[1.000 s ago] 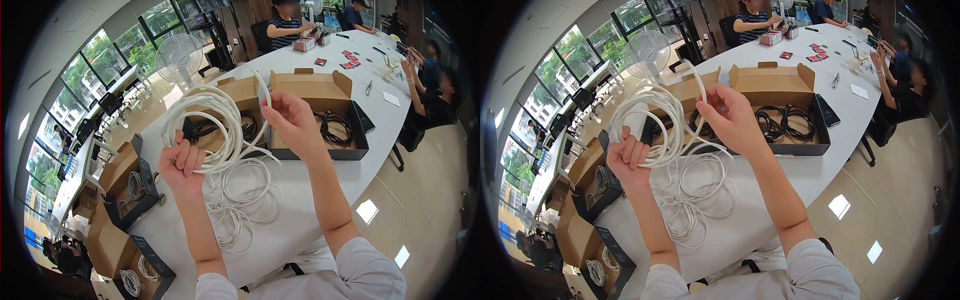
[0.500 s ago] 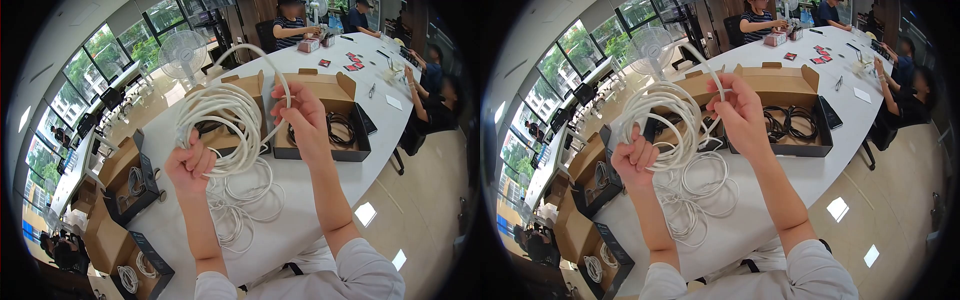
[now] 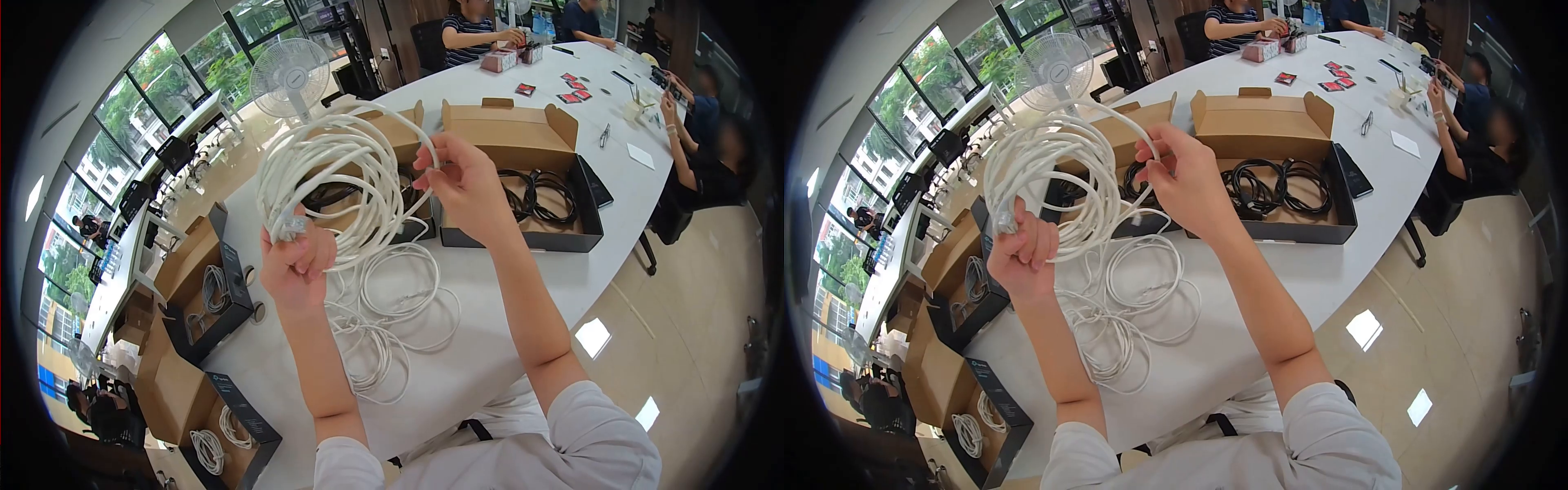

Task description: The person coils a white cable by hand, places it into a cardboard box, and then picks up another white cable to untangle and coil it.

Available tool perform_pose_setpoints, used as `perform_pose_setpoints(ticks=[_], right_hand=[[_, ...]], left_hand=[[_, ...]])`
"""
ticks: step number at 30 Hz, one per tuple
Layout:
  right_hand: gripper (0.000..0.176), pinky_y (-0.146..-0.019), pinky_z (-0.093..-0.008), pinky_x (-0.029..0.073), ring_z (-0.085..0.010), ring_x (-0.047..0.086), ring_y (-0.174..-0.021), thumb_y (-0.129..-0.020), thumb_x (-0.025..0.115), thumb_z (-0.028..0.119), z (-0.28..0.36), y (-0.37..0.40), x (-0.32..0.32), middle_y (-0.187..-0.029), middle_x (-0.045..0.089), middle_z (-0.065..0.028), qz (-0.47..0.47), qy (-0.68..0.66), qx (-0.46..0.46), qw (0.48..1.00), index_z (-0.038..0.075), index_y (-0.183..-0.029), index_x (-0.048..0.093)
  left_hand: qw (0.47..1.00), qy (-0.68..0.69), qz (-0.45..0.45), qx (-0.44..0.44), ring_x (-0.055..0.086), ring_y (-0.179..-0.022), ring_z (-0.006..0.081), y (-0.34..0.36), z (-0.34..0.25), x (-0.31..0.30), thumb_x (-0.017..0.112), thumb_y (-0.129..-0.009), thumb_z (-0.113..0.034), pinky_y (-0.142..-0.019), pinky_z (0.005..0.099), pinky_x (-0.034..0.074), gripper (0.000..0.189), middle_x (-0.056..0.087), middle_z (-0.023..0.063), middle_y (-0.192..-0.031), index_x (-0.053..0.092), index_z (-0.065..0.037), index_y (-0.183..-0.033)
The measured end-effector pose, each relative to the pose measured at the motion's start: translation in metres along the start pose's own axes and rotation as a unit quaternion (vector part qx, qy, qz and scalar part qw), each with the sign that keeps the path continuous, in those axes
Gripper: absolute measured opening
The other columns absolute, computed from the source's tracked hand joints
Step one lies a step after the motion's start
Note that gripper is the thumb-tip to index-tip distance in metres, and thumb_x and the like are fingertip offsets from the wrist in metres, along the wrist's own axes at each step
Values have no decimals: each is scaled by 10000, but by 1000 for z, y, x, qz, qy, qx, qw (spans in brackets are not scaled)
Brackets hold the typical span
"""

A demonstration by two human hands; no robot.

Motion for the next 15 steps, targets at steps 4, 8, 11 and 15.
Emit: perform_pose_setpoints(ticks=[4,8,11,15], right_hand=[[214,-679,-275,521,-170,687,-775,-844,485,-103,-10,-4,1,-927,623,-111,11,11,5,1000,-18,-1031,546],[206,-705,-263,516,-163,688,-824,-869,491,-98,-27,-12,3,-938,625,-87,27,-34,14,999,-8,-1044,553],[223,-731,-260,508,-155,680,-854,-899,493,-75,-29,-15,2,-951,633,-73,15,-85,-3,996,-3,-1098,564],[290,-763,-248,495,-133,637,-843,-938,470,-44,-2,-10,-1,-1009,632,-72,4,-90,-78,993,-3,-1216,543]], left_hand=[[999,43,-14,28,275,-331,93,-2,0,-11,504,-702,-35,-385,284,261,412,327,-29,-465,590,56,-1095],[1000,1,-3,4,301,-338,91,-2,0,-4,525,-733,-73,-415,271,290,204,349,-44,-471,467,-34,-925],[1000,-2,2,-14,305,-338,91,-2,5,-2,528,-730,-73,-412,271,289,209,347,-44,-471,463,-32,-924],[998,44,0,-45,290,-327,86,-4,18,-8,518,-708,-59,-392,277,276,318,333,-35,-458,548,20,-1015]])
Point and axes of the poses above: each hand's wrist, its own y-axis away from the middle knuckle, its own x-axis out of the palm, z = x × y, the point moved 7 cm from there along -y, towards the middle knuckle
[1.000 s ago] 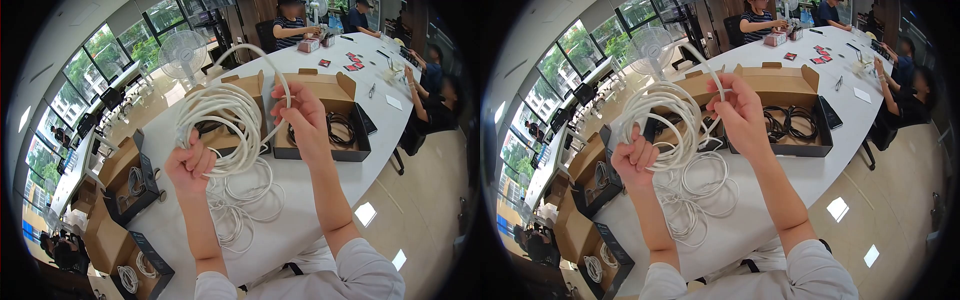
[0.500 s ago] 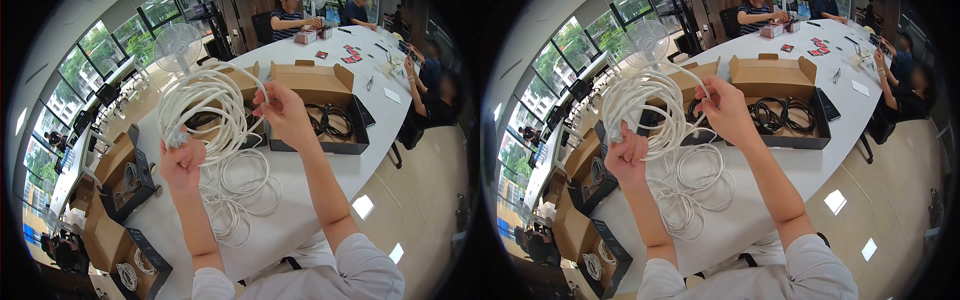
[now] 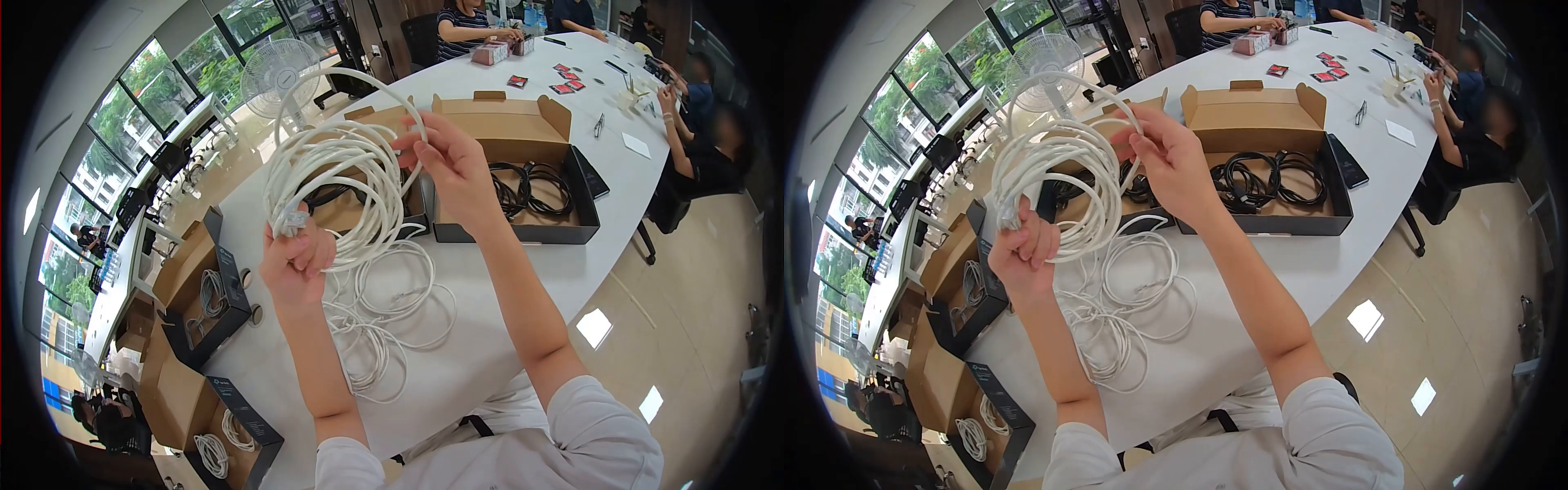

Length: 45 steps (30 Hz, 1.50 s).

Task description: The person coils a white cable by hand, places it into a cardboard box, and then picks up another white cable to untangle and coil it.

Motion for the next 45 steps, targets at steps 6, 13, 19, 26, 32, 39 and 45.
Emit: perform_pose_setpoints(ticks=[6,13,19,26,32,39,45], right_hand=[[303,-824,-236,449,-124,570,-916,-965,412,-34,21,11,18,-1094,602,-84,8,113,-134,985,3,-1220,571],[292,-927,-309,413,-248,521,-1104,-947,495,53,29,17,35,-1268,504,-166,54,58,-151,985,31,-1225,581],[828,-1083,-378,304,-306,407,-1305,-860,681,330,38,25,46,-1459,365,-192,81,162,-205,962,-17,-1462,232],[1148,-1078,-406,332,-335,426,-1286,-622,880,233,34,26,51,-1404,427,-183,82,254,-144,953,-8,-1489,167],[817,-939,-364,456,-285,576,-1089,-665,791,56,22,22,39,-1194,575,-155,26,297,-95,950,8,-1385,409],[416,-789,-392,479,-340,595,-908,-655,757,70,25,17,24,-923,634,-128,-6,263,-108,959,39,-1048,624],[286,-700,-392,456,-334,578,-817,-647,734,57,28,14,19,-830,594,-127,24,273,-82,958,38,-921,654]], left_hand=[[998,38,39,-24,272,-321,85,0,10,3,500,-703,-51,-384,279,262,417,328,-35,-445,582,38,-1103],[998,27,16,-48,266,-326,81,4,14,-3,492,-706,-30,-368,274,239,416,317,-36,-449,567,41,-1109],[998,-6,39,-50,274,-328,78,5,7,7,506,-687,4,-356,265,249,378,322,-33,-459,562,45,-1060],[994,-79,-1,-69,312,-344,62,7,5,3,531,-690,19,-361,241,250,322,433,-14,-512,568,44,-1010],[981,-145,40,-120,356,-374,51,7,16,10,598,-681,57,-367,230,261,237,481,-8,-561,557,11,-909],[953,-300,7,-45,452,-428,76,2,14,26,614,-720,54,-406,233,354,190,551,14,-621,576,7,-900],[682,-684,-31,256,598,-652,228,13,-16,65,642,-707,-6,-602,324,456,183,600,98,-755,606,12,-885]])
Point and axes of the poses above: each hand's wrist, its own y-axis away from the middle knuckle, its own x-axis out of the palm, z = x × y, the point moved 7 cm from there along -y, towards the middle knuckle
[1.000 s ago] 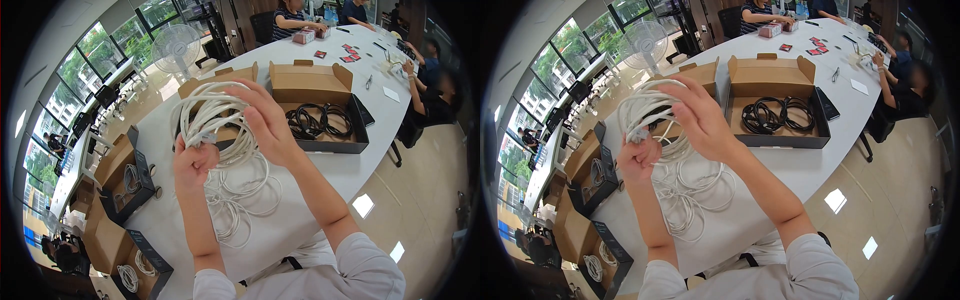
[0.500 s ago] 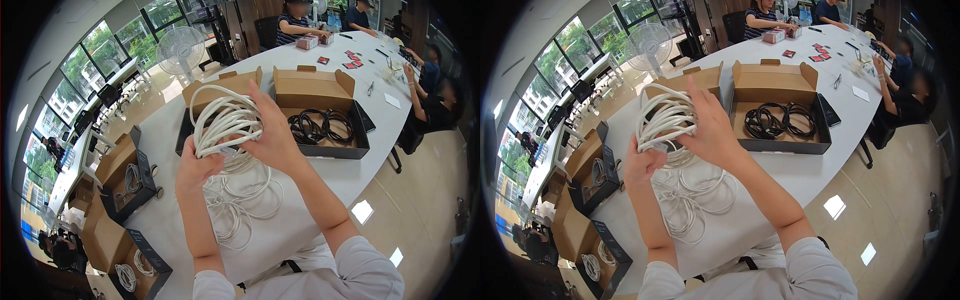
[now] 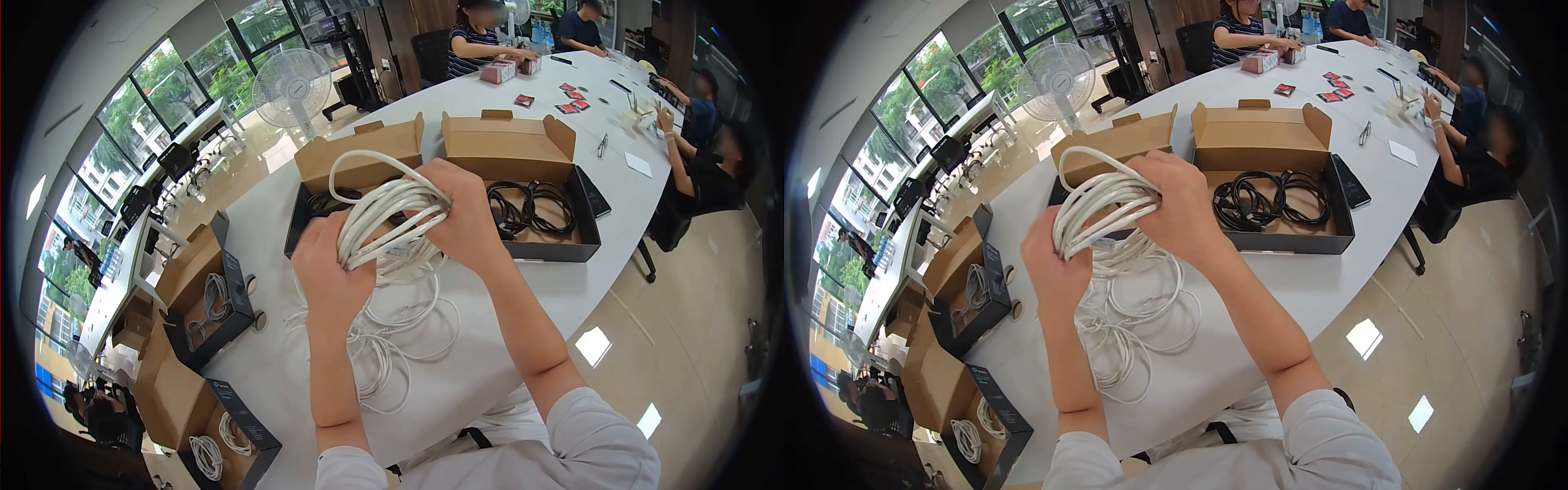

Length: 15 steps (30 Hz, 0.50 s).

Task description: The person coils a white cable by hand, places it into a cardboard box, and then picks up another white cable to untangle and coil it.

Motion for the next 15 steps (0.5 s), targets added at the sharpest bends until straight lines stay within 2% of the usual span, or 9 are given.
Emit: perform_pose_setpoints(ticks=[1,4,5,7,9,12,13,15], right_hand=[[277,-693,-392,454,-332,575,-801,-647,727,45,2,0,-1,-818,585,-127,7,9,-3,1000,34,-914,655],[270,-674,-395,451,-331,563,-757,-644,696,-3,9,1,-2,-791,561,-124,9,3,-27,1000,25,-909,652],[273,-668,-396,451,-331,558,-743,-643,685,-21,12,1,-1,-783,554,-124,6,-5,-38,999,22,-910,650],[294,-670,-387,461,-329,570,-753,-635,667,-45,17,2,0,-799,564,-120,20,-11,-29,999,24,-920,648],[317,-672,-379,472,-329,583,-762,-628,654,-61,18,4,1,-814,574,-117,21,-9,-28,999,27,-933,646],[351,-675,-369,488,-327,603,-774,-620,646,-70,18,5,0,-834,588,-115,8,10,-38,999,34,-955,644],[361,-677,-366,492,-326,608,-775,-617,646,-71,19,5,-1,-840,591,-115,8,16,-40,999,36,-961,643],[371,-675,-364,496,-324,613,-770,-612,646,-72,20,6,-1,-845,595,-114,1,20,-45,999,40,-966,644]], left_hand=[[999,-39,11,-9,591,-848,307,-1,-1,-3,658,-696,-57,-712,385,444,174,603,179,-915,630,-2,-858],[974,-197,-65,88,562,-955,338,-1,-23,-17,652,-722,-126,-742,407,441,200,557,226,-1114,661,-20,-890],[974,-161,-73,144,540,-1001,368,-3,-25,-18,666,-734,-204,-771,442,452,266,504,251,-1229,684,-31,-937],[986,-23,-65,151,553,-985,347,-9,-5,-11,677,-739,-219,-786,430,462,272,505,247,-1245,691,-31,-934],[989,77,-59,114,581,-940,303,-9,4,-7,683,-760,-220,-799,385,479,270,521,240,-1252,655,-13,-931],[993,34,-43,101,594,-897,272,-1,13,-2,677,-759,-173,-777,347,481,260,568,209,-1189,601,-5,-942],[993,15,-38,108,584,-866,259,-1,14,0,689,-728,-157,-770,335,473,315,599,183,-1115,554,-11,-973],[991,23,-56,120,563,-834,252,1,18,2,695,-729,-160,-741,335,463,324,598,166,-1054,551,-17,-981]])
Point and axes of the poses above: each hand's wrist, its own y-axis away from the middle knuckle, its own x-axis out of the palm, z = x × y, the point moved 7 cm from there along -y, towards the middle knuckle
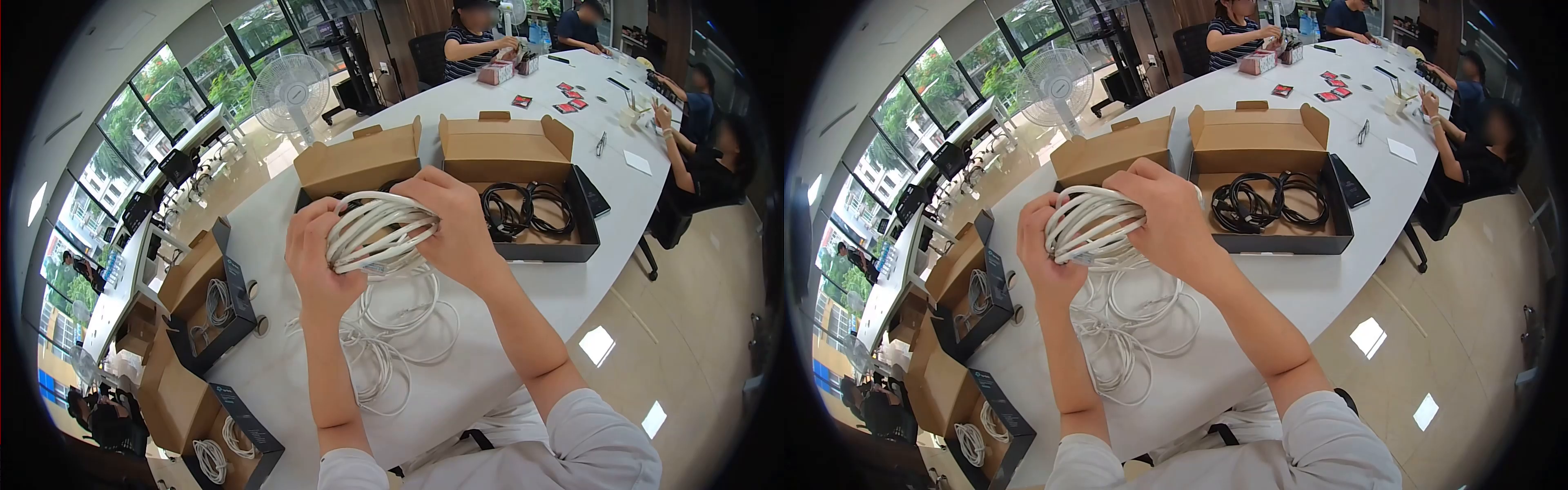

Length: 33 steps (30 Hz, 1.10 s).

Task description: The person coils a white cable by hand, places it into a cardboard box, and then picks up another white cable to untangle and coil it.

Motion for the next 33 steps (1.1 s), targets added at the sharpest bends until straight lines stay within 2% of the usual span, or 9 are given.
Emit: perform_pose_setpoints(ticks=[4,10,15,17,23,26,27,29,33], right_hand=[[374,-663,-360,498,-317,613,-754,-608,647,-69,3,1,2,-841,594,-108,-9,1,-13,1000,46,-964,647],[360,-616,-337,500,-282,617,-707,-599,682,-39,17,1,-3,-823,590,-79,-33,15,-56,998,59,-944,651],[362,-577,-319,494,-246,614,-662,-583,712,-13,23,5,-5,-805,582,-67,-87,13,-81,993,67,-933,658],[361,-574,-312,491,-240,611,-656,-583,714,-7,25,6,-5,-799,580,-70,-99,18,-95,990,67,-933,661],[340,-543,-304,476,-228,592,-623,-597,718,6,34,6,-9,-779,571,-72,-105,18,-127,986,70,-926,664],[350,-524,-297,465,-213,584,-610,-592,732,23,40,7,-11,-772,569,-64,-100,25,-145,984,67,-933,667],[353,-522,-294,464,-209,583,-608,-589,736,27,42,6,-12,-771,571,-62,-104,27,-153,982,66,-934,668],[360,-518,-287,460,-200,581,-605,-583,745,36,45,8,-13,-769,574,-57,-108,33,-161,980,62,-934,669],[326,-553,-260,460,-187,602,-640,-576,758,30,46,8,-22,-786,606,-66,-105,49,-126,985,56,-898,711]], left_hand=[[996,-77,-17,42,524,-766,274,-7,-11,-8,737,-643,-171,-718,377,441,392,570,117,-936,552,-46,-965],[987,-73,-130,66,490,-687,217,9,-10,-12,761,-753,-280,-572,311,408,386,499,81,-812,556,-42,-977],[977,-19,-208,-41,451,-587,165,15,2,-16,791,-723,-338,-530,273,381,469,487,54,-766,608,-5,-998],[984,-109,-101,-100,467,-605,170,2,-10,-23,790,-708,-333,-540,270,393,460,493,61,-776,628,-4,-985],[982,-1,-86,-167,571,-748,227,-1,-2,-19,753,-686,-252,-659,300,474,311,535,103,-822,644,2,-828],[983,102,-88,-128,614,-843,259,2,9,-13,751,-677,-216,-726,315,498,293,610,151,-926,605,25,-757],[976,155,-90,-119,638,-911,272,1,13,-10,776,-693,-223,-795,333,505,326,643,193,-1047,576,29,-746],[922,347,-52,-163,649,-984,257,8,17,4,800,-722,-142,-813,324,520,353,643,223,-1107,571,30,-929],[794,492,49,-353,647,-1018,256,14,8,15,777,-704,46,-810,311,557,763,630,248,-1135,359,-51,-1334]])
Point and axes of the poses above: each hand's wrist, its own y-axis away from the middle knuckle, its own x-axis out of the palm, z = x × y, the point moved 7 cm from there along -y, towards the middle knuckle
